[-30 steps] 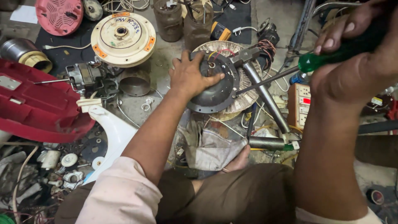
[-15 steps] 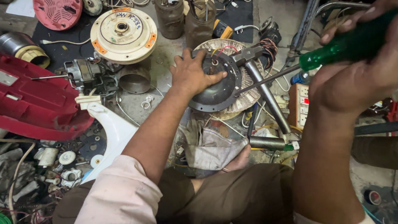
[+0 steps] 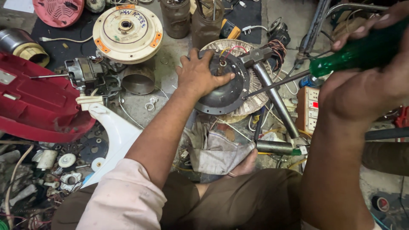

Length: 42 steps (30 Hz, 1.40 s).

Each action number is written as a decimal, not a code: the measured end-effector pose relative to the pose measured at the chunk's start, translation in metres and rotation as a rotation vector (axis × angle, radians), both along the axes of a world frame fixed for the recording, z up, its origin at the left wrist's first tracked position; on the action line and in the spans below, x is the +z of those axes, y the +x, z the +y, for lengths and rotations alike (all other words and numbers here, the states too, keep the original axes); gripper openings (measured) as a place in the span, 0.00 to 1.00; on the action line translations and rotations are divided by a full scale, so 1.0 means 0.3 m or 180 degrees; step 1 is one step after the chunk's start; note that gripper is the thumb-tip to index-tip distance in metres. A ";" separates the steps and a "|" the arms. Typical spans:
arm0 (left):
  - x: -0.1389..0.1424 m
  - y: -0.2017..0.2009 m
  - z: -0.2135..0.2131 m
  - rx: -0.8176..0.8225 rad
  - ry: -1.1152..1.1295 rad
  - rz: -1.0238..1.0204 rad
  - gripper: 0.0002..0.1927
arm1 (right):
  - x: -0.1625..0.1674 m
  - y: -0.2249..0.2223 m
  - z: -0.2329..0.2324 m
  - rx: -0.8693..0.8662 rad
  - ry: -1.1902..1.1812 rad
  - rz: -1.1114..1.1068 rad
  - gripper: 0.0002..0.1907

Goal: The person sits on the floor and works on an electric motor. They use a hammer to tap the motor housing, then use a screwdriver to adjust internal components. They connect wires to a capacitor and use pliers to secure the connections.

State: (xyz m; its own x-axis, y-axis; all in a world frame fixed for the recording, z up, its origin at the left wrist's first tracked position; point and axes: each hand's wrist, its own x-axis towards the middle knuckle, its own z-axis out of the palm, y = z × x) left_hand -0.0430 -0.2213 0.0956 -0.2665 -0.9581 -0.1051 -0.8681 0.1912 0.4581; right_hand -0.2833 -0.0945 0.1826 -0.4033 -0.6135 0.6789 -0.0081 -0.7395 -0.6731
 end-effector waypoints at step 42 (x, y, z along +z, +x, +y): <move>-0.004 0.008 0.019 0.0063 -0.0524 0.0114 0.50 | -0.074 -0.064 -0.153 -0.0230 0.0177 -0.0141 0.15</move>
